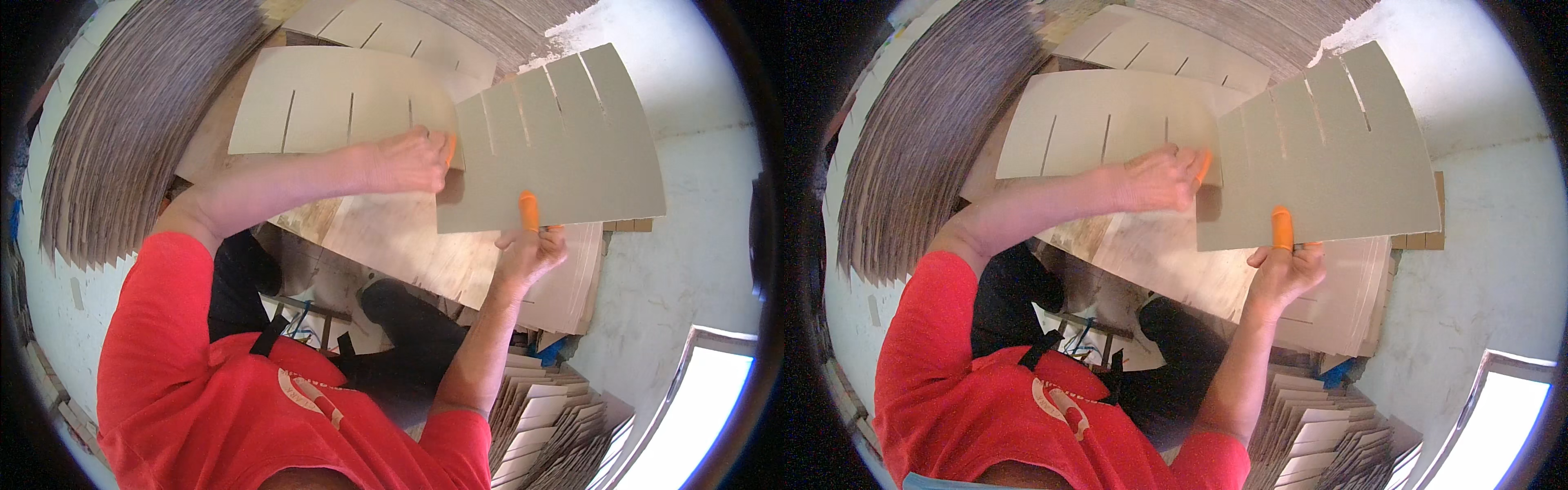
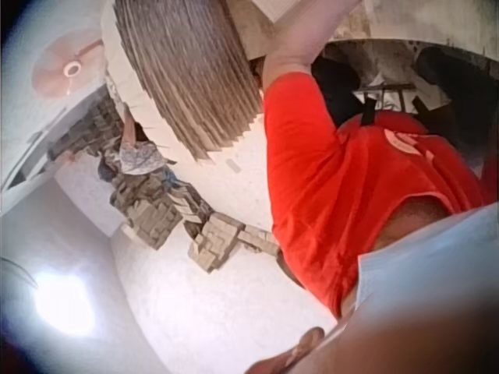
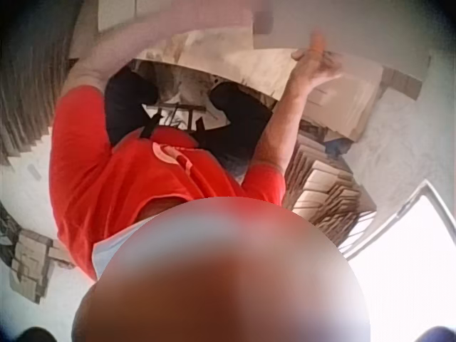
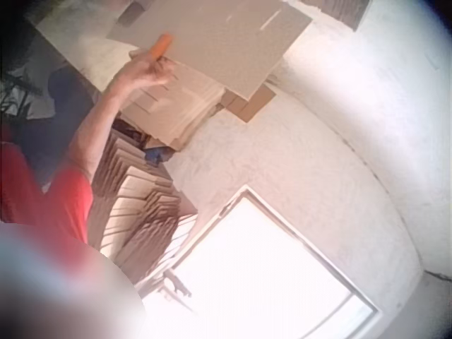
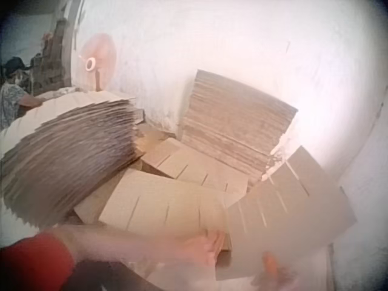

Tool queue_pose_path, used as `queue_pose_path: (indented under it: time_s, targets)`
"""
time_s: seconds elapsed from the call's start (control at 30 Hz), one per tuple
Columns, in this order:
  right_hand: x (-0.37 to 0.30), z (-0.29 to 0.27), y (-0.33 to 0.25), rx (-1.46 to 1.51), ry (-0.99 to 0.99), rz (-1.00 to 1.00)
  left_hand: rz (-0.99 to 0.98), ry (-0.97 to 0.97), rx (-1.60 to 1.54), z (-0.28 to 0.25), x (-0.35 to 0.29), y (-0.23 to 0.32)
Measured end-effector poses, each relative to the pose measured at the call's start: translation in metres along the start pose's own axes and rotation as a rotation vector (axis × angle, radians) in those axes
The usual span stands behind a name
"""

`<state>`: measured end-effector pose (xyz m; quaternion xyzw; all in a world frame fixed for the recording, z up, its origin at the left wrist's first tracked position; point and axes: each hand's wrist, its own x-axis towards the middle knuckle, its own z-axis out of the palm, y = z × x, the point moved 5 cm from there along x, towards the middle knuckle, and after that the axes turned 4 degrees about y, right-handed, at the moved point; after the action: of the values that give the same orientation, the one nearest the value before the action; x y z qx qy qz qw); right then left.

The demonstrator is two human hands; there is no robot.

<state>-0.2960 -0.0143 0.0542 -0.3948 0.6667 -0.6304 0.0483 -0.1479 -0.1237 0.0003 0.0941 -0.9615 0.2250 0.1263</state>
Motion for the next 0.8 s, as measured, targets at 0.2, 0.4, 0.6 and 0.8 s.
queue_pose_path:
  time_s: [0.2, 0.4, 0.6, 0.8]
  targets:
    - [-0.009, 0.019, 0.007, 0.023, 0.057, 0.049, 0.059, 0.164, -0.156, -0.032, -0.017, 0.064]
    - [-0.015, 0.025, 0.023, -0.024, -0.058, 0.163, -0.211, 0.347, -0.441, -0.028, -0.026, 0.014]
    - [-0.019, 0.031, 0.016, -0.091, -0.082, 0.225, -0.543, -0.030, -0.210, 0.050, -0.005, -0.114]
    - [-0.019, 0.040, 0.008, -0.004, -0.099, 0.204, -0.337, -0.220, 0.071, 0.090, 0.005, -0.126]
